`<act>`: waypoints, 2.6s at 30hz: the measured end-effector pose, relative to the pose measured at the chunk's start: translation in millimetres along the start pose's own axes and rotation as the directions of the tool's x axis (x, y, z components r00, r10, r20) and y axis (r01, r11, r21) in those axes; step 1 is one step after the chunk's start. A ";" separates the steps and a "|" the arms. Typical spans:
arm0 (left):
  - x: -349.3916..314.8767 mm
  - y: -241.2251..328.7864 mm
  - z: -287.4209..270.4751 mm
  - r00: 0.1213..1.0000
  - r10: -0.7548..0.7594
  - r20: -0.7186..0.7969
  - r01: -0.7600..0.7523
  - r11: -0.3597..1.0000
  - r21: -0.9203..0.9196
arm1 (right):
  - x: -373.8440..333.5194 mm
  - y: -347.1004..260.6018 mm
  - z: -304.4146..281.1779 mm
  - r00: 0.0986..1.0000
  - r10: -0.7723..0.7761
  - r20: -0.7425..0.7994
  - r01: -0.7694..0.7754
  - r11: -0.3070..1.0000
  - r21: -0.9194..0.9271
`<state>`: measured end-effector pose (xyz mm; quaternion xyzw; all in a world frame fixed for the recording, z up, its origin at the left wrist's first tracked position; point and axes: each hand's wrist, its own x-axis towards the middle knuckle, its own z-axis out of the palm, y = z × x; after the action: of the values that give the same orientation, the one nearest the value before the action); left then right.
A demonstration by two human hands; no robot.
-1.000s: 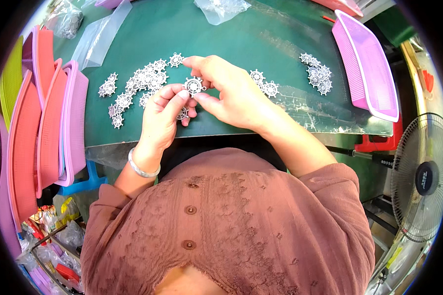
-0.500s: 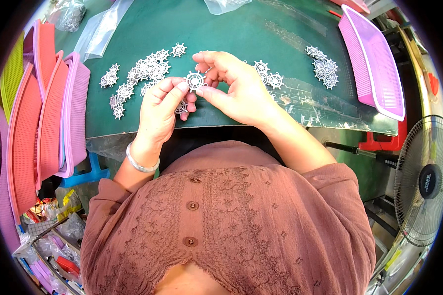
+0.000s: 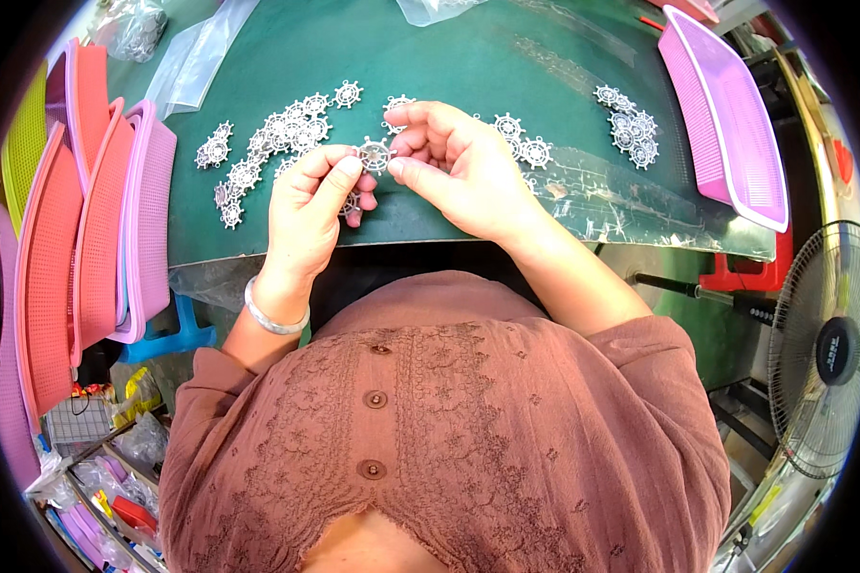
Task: The person assembles small silver ship-wheel-shaped decorative parts by hand at a green workbench. They pick up individual pieces, interlock them, and place the assembled units on the table. The person also handles a clear plastic bag and organizes the parts into small piles.
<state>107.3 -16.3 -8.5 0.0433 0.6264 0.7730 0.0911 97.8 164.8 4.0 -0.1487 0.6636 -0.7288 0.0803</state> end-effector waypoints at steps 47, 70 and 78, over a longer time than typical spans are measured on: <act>-8.1 4.5 2.7 1.000 -0.004 0.009 0.006 0.991 -0.136 | -3.0 -3.1 12.1 0.856 -0.517 0.005 0.454 0.747 -0.485; -5.6 1.9 -3.8 0.974 -0.091 0.209 0.162 0.920 -0.357 | -6.2 -0.5 19.4 0.913 -0.407 0.016 0.404 0.900 -0.167; -4.2 -5.0 -2.6 0.990 0.062 0.128 -0.030 0.971 -0.237 | -5.6 0.5 17.2 0.891 -0.453 0.034 0.450 0.867 -0.215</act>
<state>111.4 -18.6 -13.7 0.0989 0.5219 0.8388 0.1198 108.6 150.3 4.2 -0.3012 0.6867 -0.6515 -0.1148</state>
